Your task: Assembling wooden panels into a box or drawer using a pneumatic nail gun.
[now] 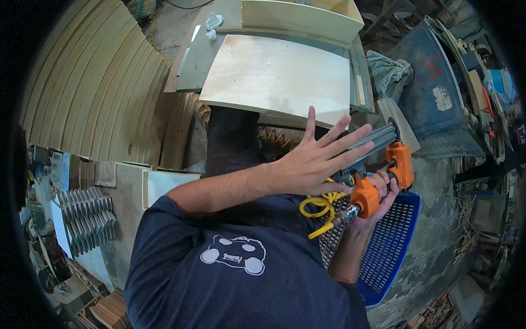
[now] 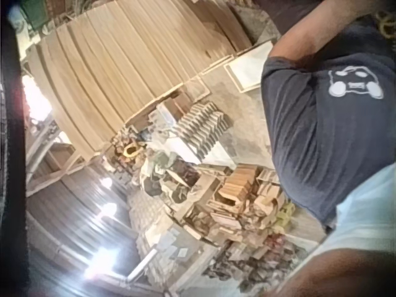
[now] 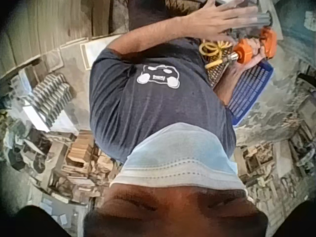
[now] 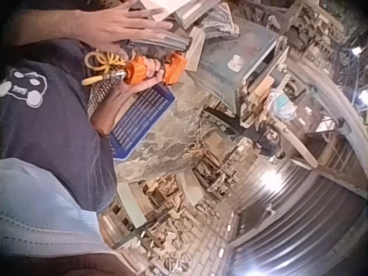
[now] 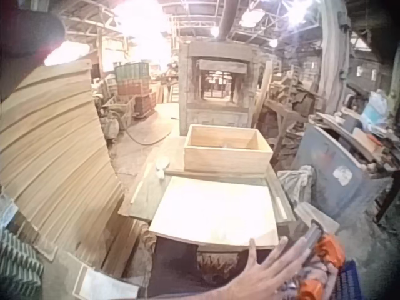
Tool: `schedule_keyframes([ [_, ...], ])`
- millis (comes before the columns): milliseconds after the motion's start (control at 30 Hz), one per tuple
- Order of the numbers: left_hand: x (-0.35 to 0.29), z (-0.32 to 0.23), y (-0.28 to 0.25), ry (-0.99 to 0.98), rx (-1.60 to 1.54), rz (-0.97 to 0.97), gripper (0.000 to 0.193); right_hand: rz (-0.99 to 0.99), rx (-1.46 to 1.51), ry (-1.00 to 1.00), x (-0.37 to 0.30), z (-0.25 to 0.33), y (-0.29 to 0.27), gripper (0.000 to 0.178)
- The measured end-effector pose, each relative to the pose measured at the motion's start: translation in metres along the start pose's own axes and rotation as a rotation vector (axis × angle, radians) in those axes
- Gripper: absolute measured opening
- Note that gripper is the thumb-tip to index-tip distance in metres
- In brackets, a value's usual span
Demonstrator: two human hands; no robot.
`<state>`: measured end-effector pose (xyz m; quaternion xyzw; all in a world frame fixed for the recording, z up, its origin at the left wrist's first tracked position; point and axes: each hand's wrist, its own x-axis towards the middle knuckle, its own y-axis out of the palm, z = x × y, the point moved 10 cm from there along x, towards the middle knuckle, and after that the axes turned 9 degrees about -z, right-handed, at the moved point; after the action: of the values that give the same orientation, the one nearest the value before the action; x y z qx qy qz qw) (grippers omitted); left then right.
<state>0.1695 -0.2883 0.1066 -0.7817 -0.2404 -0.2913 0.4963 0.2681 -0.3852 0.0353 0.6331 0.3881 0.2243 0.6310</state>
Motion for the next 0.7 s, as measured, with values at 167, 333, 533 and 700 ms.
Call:
schedule_keyframes([
  [167, -0.110, 0.107, 0.027, -1.071, -1.092, -0.474, 0.070, 0.024, -0.327, 0.021, -0.002, 0.023, 0.005, 0.018],
  [333, -0.173, 0.177, 0.051, -1.617, -1.430, -0.694, 0.090, -0.069, -0.704, -0.199, -0.016, 0.040, 0.004, 0.017],
  [533, -0.154, 0.195, 0.073, -1.317, -1.743, -0.661, 0.083, -0.051, -0.691, -0.108, -0.017, 0.027, -0.010, 0.018],
  [700, -0.138, 0.192, 0.076, -1.279, -1.853, -0.600, 0.068, -0.150, -0.670, -0.164, -0.014, 0.033, -0.025, 0.018],
])
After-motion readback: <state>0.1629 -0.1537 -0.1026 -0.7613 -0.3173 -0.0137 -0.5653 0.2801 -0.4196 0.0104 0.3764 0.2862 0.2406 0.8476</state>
